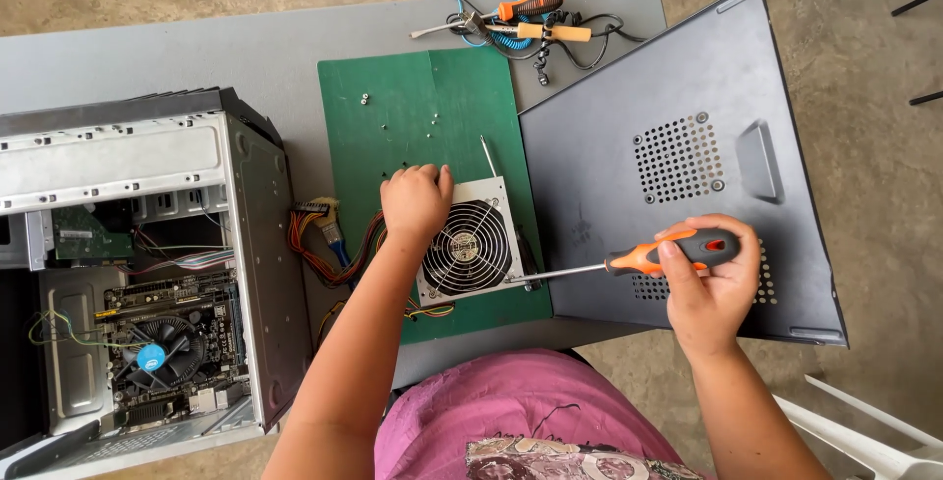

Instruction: Removing screws from a power supply fan and handling a hard drive for installation.

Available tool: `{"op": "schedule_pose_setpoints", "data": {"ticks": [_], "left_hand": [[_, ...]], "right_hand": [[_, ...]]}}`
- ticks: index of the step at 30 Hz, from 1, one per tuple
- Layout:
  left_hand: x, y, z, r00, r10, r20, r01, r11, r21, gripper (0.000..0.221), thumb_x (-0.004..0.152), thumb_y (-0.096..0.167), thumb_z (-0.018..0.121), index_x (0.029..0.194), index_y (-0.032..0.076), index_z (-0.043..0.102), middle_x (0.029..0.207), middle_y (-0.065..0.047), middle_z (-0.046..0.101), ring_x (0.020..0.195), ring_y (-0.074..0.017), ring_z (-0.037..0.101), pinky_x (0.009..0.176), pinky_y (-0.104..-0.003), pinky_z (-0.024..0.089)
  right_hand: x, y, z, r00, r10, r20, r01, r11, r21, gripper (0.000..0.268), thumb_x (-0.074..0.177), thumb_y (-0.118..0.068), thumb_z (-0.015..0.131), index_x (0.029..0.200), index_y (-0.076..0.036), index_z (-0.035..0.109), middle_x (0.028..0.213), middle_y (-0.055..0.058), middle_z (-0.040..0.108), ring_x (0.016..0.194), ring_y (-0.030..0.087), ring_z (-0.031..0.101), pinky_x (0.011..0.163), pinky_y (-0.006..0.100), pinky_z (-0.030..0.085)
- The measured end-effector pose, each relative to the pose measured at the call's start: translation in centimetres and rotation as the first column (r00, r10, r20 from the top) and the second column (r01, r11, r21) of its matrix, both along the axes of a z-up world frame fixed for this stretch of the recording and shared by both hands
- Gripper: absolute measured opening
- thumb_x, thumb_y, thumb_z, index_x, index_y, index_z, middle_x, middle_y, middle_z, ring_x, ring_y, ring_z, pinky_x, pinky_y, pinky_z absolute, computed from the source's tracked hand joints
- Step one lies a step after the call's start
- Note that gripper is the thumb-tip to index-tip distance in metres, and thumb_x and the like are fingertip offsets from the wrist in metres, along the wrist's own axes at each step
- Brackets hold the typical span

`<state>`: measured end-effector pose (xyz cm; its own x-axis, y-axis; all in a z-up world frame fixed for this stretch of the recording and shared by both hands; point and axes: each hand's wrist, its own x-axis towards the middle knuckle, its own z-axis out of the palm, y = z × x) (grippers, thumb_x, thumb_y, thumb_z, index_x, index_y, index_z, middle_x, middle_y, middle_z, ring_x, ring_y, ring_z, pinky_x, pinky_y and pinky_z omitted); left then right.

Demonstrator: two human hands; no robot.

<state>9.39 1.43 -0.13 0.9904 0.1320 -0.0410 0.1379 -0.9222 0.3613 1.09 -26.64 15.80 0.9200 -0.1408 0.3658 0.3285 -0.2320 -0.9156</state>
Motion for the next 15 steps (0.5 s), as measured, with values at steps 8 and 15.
{"op": "schedule_pose_setpoints", "data": {"ticks": [8, 15], "left_hand": [[-0.1, 0.0, 0.3, 1.000, -0.011, 0.018, 0.011, 1.000, -0.021, 0.040, 0.094, 0.034, 0.041, 0.070, 0.015, 0.066, 0.059, -0.002, 0.058, 0.068, -0.0222, 0.063, 0.067, -0.038, 0.048], [0.0, 0.1, 0.2, 1.000, -0.008, 0.009, 0.009, 0.999, -0.036, 0.040, 0.094, 0.035, 0.041, 0.070, 0.015, 0.065, 0.060, -0.003, 0.058, 0.069, -0.0230, 0.063, 0.067, -0.038, 0.049]], "right_hand": [[-0.6, -1.1, -0.9, 1.000, -0.016, -0.020, 0.016, 1.000, -0.002, 0.026, 0.088, 0.003, 0.059, 0.106, 0.004, 0.042, 0.080, 0.021, 0.058, 0.061, 0.023, 0.062, 0.047, 0.027, 0.052], [-0.7, -1.3, -1.2, 0.999, -0.031, -0.030, 0.031, 0.999, -0.027, 0.026, 0.089, 0.002, 0.059, 0.107, 0.004, 0.041, 0.081, 0.021, 0.058, 0.063, 0.023, 0.063, 0.049, 0.028, 0.053]]}}
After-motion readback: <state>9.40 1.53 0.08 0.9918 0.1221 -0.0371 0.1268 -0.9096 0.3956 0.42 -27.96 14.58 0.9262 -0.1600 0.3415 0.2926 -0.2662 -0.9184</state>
